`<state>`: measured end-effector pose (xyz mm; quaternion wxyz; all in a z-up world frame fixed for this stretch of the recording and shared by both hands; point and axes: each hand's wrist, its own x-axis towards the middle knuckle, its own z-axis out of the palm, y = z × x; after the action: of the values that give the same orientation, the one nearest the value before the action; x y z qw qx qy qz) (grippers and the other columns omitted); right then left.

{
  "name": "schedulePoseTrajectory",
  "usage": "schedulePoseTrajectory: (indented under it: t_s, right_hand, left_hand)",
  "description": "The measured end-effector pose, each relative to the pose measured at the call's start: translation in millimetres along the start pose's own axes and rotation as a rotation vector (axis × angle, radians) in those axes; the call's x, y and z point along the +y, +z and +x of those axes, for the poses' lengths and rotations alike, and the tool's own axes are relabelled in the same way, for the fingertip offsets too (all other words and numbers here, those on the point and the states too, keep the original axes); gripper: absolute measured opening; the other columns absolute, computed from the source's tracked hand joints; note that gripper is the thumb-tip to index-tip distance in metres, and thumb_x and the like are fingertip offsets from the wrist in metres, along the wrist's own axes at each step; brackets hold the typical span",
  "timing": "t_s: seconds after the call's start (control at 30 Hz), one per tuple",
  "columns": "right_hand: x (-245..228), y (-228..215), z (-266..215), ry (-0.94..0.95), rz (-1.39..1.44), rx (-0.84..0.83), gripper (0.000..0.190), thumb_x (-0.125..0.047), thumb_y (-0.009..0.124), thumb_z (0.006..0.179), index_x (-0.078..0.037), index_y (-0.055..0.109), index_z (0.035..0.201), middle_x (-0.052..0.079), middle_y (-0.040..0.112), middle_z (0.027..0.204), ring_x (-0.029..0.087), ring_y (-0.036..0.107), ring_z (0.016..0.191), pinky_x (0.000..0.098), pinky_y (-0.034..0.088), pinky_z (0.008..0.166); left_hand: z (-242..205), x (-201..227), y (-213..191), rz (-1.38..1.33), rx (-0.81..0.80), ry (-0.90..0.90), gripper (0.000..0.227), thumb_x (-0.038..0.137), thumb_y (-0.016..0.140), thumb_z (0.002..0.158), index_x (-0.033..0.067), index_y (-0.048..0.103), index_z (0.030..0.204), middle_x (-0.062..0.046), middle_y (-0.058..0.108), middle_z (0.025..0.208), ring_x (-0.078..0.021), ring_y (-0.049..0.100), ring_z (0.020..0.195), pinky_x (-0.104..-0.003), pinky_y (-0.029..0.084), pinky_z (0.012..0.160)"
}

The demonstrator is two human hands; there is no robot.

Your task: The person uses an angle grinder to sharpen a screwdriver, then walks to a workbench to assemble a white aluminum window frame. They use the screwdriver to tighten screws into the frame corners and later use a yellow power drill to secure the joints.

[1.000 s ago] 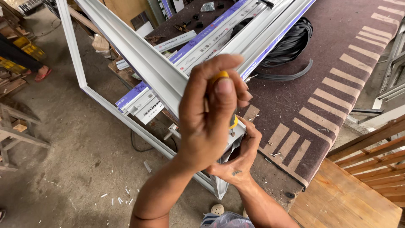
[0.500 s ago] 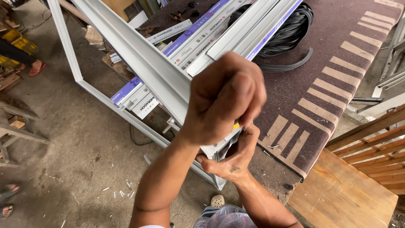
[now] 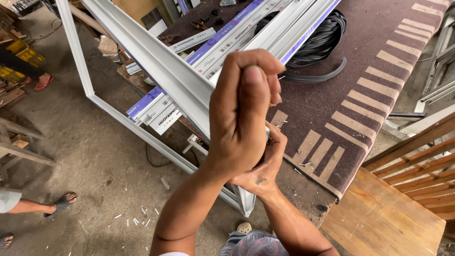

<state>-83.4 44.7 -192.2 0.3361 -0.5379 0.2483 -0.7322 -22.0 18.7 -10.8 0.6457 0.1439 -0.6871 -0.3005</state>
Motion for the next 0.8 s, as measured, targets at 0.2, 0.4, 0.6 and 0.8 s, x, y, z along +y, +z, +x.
schedulePoseTrajectory:
  t_s: [0.2, 0.4, 0.6, 0.8]
  right_hand:
    - [1.2, -2.1, -1.4, -0.073, -0.155, 0.023, 0.107, -0.015, 0.091, 0.060, -0.004, 0.032, 0.149, 0.013, 0.047, 0.137, 0.020, 0.051, 0.127, 0.0364, 0.043, 0.115]
    - [-4.9, 3.9, 2.5, 0.016, -0.051, 0.047, 0.105, -0.012, 0.093, 0.062, -0.003, 0.029, 0.145, 0.013, 0.049, 0.137, 0.020, 0.053, 0.122, 0.0392, 0.046, 0.115]
    - [-5.8, 2.0, 3.2, 0.025, -0.005, 0.056, 0.106, -0.017, 0.093, 0.065, -0.001, 0.030, 0.148, 0.014, 0.049, 0.134, 0.021, 0.053, 0.123, 0.0374, 0.045, 0.113]
    - [3.9, -10.2, -4.8, -0.061, -0.279, 0.071, 0.113, -0.042, 0.098, 0.066, -0.001, 0.029, 0.146, 0.013, 0.046, 0.141, 0.021, 0.054, 0.129, 0.0386, 0.046, 0.114]
  left_hand:
    - [9.0, -15.2, -0.7, -0.239, -0.121, -0.035, 0.036, 0.033, 0.046, 0.117, 0.0067, 0.053, 0.093, 0.001, 0.051, 0.070, -0.0038, 0.045, 0.051, -0.020, 0.040, 0.047]
    - [42.5, -34.1, -25.2, -0.791, -0.680, -0.255, 0.035, 0.029, 0.056, 0.113, 0.0091, 0.051, 0.085, -0.005, 0.048, 0.062, -0.0052, 0.041, 0.045, -0.018, 0.041, 0.042]
    - [27.7, -25.5, -28.5, -0.535, -0.384, -0.130, 0.028, 0.031, 0.053, 0.115, 0.0104, 0.053, 0.096, -0.002, 0.052, 0.069, -0.0045, 0.045, 0.051, -0.019, 0.042, 0.046]
    - [-5.4, -10.3, 4.1, -0.017, 0.042, 0.030, 0.025, 0.033, 0.047, 0.119, 0.0140, 0.054, 0.104, 0.003, 0.054, 0.073, -0.0028, 0.049, 0.055, -0.019, 0.043, 0.049]
